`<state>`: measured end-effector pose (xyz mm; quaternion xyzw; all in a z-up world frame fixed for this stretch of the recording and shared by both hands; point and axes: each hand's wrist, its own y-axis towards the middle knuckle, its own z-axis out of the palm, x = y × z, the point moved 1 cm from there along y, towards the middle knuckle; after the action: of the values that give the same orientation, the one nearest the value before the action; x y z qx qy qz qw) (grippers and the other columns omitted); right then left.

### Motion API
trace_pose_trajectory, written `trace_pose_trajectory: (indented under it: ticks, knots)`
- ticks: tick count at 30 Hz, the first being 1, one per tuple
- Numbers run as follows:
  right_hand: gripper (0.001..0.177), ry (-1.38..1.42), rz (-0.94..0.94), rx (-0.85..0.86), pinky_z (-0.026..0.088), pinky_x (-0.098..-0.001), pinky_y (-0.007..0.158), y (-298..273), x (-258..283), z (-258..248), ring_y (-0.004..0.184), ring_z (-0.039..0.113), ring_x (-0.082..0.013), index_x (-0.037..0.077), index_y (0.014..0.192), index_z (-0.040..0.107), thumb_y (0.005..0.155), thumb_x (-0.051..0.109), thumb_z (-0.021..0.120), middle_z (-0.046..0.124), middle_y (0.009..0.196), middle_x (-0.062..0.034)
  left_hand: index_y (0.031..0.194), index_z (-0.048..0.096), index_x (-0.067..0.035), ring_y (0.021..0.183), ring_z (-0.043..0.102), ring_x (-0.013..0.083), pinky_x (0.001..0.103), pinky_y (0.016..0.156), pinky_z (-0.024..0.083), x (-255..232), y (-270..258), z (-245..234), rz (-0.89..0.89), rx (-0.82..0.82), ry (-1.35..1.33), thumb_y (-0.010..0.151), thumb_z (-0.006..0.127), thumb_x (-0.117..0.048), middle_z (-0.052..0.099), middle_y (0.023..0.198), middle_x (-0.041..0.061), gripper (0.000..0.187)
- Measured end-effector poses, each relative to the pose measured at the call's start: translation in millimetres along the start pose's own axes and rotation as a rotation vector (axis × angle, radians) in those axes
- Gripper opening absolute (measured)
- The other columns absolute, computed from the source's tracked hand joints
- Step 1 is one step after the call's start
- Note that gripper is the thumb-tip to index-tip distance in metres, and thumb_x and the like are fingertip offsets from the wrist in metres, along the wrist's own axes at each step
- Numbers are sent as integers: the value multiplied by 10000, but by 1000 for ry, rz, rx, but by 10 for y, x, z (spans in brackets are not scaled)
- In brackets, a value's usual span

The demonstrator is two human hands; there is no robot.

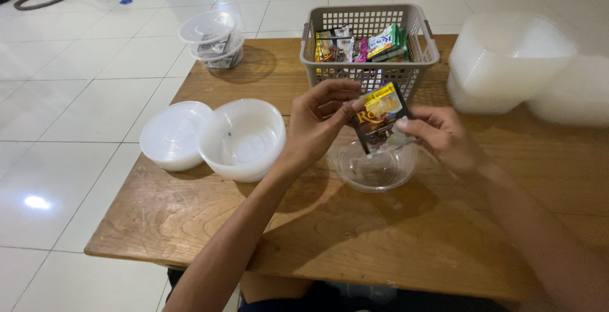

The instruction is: The person opens and closes several translucent plastic containers on a wooden table, then places small snack packets into some of them and secures the lids. The person stacks the filled containers and organizes them on the table.

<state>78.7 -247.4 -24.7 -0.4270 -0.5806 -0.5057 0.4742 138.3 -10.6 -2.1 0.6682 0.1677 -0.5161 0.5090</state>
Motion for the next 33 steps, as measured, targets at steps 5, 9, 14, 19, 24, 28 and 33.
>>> trace_pose_trajectory:
  ticks: [5,9,14,19,24,28,33]
  knots:
    - [323,-174,-191,-56,662,-301,757,10,206,109,912,740,-137,24,1233,631,922,98,677,748,1063,-81,1235,677,-8,917,720,105,262,777,628,-37,-48,40,32,25,210,970,733,-90,764,1051,94,282]
    - [363,-322,-185,-107,629,-274,782,-68,319,201,905,732,-131,30,1273,643,918,54,716,741,1047,-86,1129,719,-11,846,757,111,265,736,643,-77,-72,58,65,57,417,958,725,-97,791,1005,75,191]
    - [233,-608,47,-125,628,-279,773,-106,263,235,868,773,-116,106,1107,757,879,152,761,812,1021,-43,1060,739,1,809,793,197,323,739,648,-116,-81,-2,136,163,550,939,697,-89,787,955,91,157]
    - [201,-1253,-369,-13,592,-332,785,-55,142,118,964,699,-193,153,983,803,824,274,782,731,1171,-54,1025,746,-32,950,700,329,442,851,562,-113,-111,-40,324,210,951,914,694,-127,750,1013,119,155]
    - [225,-1266,-375,109,592,-380,878,-27,57,105,1071,677,-188,162,1049,791,847,247,738,713,1253,-23,1029,736,-25,1029,635,346,477,893,529,-73,-153,-28,297,216,1057,896,682,-122,697,1044,132,174]
    - [297,-1250,-194,335,585,-386,940,-25,129,267,1067,698,-190,184,1157,770,890,273,677,727,1244,-9,989,723,6,984,668,353,487,847,539,-30,-150,-36,184,251,1068,931,642,-81,683,1033,156,132]
    - [433,-1223,-105,488,476,-423,1047,-122,282,438,1202,623,-254,147,1237,734,939,420,578,707,1259,-56,971,712,51,954,689,386,486,829,551,30,-137,-57,202,261,1039,891,615,14,682,1043,199,131]
